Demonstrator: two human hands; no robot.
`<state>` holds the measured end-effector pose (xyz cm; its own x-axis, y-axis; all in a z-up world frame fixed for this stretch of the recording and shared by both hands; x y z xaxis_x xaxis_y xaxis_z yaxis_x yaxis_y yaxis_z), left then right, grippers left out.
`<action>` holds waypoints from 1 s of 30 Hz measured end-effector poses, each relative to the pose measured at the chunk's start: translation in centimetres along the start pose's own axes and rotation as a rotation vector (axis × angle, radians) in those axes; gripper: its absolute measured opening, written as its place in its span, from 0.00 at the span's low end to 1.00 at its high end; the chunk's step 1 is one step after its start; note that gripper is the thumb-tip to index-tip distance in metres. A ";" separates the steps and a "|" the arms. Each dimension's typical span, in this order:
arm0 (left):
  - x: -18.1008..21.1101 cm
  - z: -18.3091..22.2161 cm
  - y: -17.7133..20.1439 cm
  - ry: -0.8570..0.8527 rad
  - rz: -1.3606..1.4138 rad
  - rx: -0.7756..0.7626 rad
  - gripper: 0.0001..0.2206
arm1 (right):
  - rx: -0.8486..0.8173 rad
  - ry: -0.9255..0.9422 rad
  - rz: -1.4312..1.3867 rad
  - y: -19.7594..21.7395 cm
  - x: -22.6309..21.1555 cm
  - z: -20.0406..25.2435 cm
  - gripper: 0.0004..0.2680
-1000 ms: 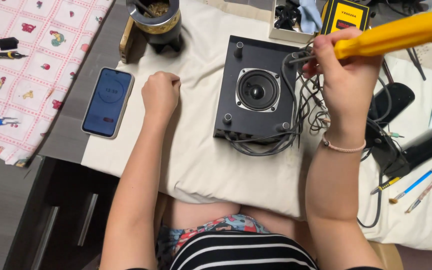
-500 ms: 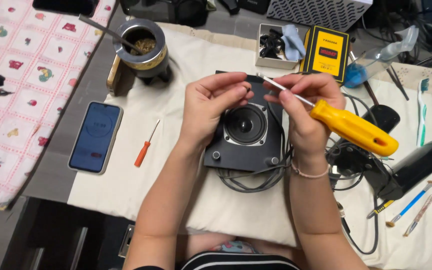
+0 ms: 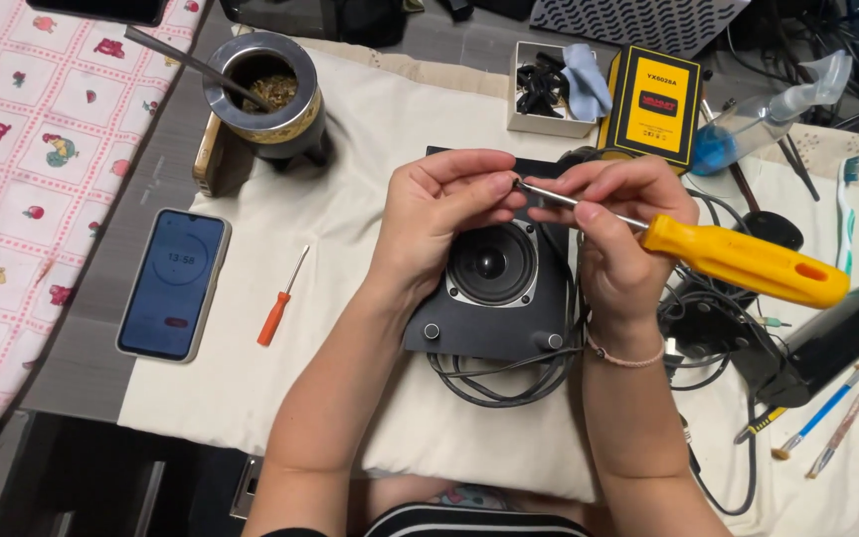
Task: Fastening a speaker driver to its enclosure using a manual screwdriver and screws.
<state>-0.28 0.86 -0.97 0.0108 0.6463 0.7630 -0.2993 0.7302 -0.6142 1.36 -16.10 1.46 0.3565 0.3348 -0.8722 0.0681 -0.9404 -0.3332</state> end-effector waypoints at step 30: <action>5.3 -1.4 4.9 -0.012 -1.189 -0.209 0.54 | -0.218 -0.250 0.477 -1.8 1.7 -1.1 0.06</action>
<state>-0.31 8.15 -0.21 0.1659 -0.4554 0.8747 0.0516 0.8898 0.4534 2.85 -13.93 0.96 0.1659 -0.1500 -0.9747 0.1535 -0.9724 0.1758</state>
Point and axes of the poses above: each hand's wrist, its own z-axis away from the middle knuckle, its own y-axis out of the back of the hand, x = y × z, the point moved 1 cm from there along -z, towards the middle knuckle, and after that the axes turned 12 degrees about x, right-handed, at the moved point
